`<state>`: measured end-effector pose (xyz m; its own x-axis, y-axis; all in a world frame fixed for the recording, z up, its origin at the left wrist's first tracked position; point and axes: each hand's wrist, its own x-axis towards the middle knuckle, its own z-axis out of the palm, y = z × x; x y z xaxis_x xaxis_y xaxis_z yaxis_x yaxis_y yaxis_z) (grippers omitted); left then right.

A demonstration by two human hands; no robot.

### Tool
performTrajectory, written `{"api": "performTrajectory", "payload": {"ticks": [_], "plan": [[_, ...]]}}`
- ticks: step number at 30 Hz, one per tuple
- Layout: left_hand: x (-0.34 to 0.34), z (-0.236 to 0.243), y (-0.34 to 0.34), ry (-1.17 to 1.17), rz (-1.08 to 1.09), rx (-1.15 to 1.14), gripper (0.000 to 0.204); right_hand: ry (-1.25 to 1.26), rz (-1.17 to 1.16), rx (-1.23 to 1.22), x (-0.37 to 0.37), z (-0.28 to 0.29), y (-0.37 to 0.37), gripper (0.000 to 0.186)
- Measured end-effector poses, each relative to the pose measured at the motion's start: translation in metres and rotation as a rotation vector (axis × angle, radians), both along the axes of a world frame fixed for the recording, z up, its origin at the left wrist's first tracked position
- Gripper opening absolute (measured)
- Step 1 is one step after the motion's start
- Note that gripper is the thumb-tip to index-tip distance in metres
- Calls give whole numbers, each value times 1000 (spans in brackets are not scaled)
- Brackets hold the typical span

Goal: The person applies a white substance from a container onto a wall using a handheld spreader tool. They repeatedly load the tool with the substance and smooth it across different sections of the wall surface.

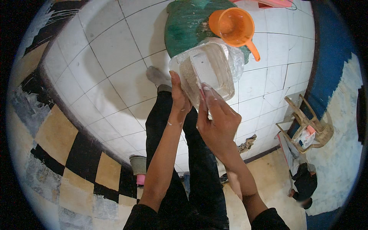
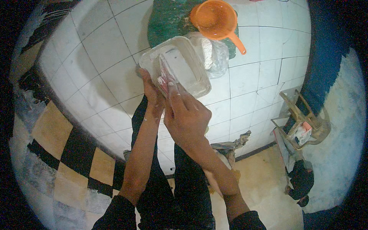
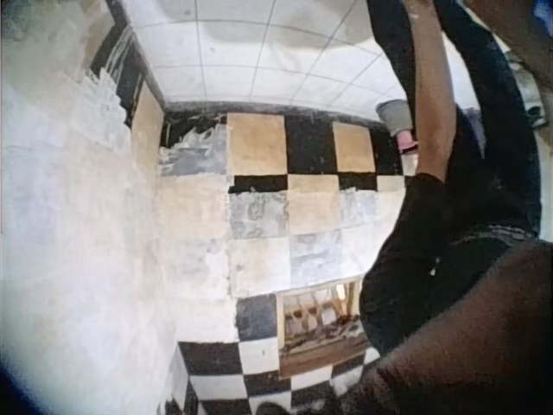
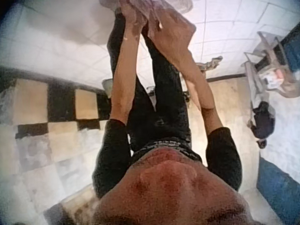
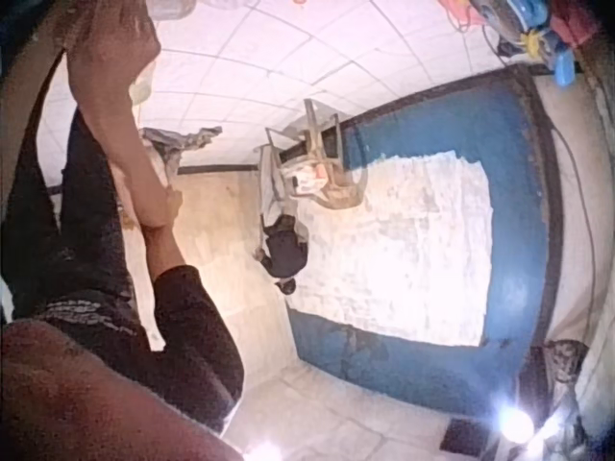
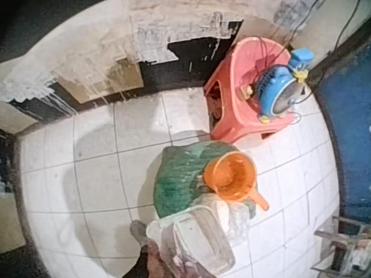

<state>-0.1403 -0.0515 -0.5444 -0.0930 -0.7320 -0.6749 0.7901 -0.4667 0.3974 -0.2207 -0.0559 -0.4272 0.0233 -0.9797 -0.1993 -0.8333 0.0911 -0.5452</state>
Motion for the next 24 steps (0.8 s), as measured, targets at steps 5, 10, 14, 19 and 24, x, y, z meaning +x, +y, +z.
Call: {"api": "performTrajectory", "payload": {"ticks": [5,10,14,19,24], "plan": [[20,-24,2,-6,104,73,77,-8,-306,-25,-36,47,-15,15],[45,-41,3,-74,163,146,77,-132,-513,6,-111,-48,-13,15],[54,-42,8,-91,169,108,76,74,-393,28,-121,-120,-20,13],[56,-40,15,-83,113,123,77,125,-362,-32,-119,-175,-19,12],[55,-47,20,-74,127,166,78,-69,-518,-35,-120,-202,-11,14]]}}
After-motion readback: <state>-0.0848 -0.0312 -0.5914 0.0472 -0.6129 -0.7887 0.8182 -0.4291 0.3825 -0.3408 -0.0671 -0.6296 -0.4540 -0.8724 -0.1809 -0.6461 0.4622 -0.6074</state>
